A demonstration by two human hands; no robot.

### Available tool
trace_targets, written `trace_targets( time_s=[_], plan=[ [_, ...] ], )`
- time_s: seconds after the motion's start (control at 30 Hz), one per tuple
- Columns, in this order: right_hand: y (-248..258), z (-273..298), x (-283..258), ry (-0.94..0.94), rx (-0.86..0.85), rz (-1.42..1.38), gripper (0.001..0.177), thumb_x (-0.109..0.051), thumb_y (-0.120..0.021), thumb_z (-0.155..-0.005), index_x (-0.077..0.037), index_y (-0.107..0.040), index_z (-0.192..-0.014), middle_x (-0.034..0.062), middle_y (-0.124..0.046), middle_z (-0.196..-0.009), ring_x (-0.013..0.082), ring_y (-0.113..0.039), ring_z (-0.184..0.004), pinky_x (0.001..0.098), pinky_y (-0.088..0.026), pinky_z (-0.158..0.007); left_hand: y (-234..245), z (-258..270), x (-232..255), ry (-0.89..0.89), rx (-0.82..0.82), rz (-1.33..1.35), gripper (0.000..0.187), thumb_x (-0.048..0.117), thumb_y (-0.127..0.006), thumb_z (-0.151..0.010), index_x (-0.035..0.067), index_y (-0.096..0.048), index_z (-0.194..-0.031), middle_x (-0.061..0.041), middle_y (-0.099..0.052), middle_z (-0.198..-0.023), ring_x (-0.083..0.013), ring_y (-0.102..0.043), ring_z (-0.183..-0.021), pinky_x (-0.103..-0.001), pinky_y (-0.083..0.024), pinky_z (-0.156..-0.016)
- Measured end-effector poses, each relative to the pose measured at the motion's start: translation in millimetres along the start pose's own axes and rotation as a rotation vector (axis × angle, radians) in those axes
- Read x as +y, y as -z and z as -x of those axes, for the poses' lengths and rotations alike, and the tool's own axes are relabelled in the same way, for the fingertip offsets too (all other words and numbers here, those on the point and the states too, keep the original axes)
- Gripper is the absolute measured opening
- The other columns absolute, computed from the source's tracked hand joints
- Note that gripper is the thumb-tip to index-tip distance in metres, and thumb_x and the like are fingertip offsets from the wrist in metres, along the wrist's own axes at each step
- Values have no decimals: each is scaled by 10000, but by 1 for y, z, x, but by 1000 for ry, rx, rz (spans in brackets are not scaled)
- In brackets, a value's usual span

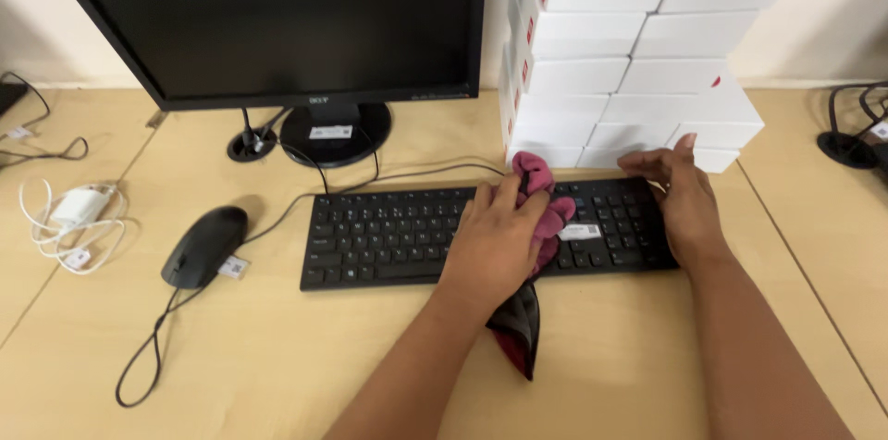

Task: The person wipes the back, sides, and front of a keyboard using a cloth.

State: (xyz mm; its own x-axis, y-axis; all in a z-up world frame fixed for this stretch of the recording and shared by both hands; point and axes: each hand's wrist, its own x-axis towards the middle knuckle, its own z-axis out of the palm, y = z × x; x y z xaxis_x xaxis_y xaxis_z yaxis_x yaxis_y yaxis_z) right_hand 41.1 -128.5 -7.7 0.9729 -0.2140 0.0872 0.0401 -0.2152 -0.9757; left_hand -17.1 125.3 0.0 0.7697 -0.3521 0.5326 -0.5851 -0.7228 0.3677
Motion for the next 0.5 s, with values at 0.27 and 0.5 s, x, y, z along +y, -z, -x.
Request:
trace_targets(
  time_s=[0.27, 0.5],
  plan=[
    [-3, 4, -8, -16, 11, 7, 851, -665, -170, -1053, 3, -694, -1109, 129, -703, -1142, 250, -621, -1111, 378, -469, -1019, 13, -7, -39, 173, 81, -180, 398, 112, -713, -833, 62, -653, -1223, -241, -563, -1341, -459, -577, -1110, -501, -500, -952],
    [-4, 7, -10, 5, 14, 50, 878, -683, -158, -1033, 6, -697, -1112, 132, -702, -1135, 245, -622, -1111, 376, -471, -1006, 8, -6, -24, 92, 108, -159, 465, 96, -719, -772, 28, -646, -1226, -261, -556, -1339, -460, -568, -1093, -497, -504, -957]
  ],
)
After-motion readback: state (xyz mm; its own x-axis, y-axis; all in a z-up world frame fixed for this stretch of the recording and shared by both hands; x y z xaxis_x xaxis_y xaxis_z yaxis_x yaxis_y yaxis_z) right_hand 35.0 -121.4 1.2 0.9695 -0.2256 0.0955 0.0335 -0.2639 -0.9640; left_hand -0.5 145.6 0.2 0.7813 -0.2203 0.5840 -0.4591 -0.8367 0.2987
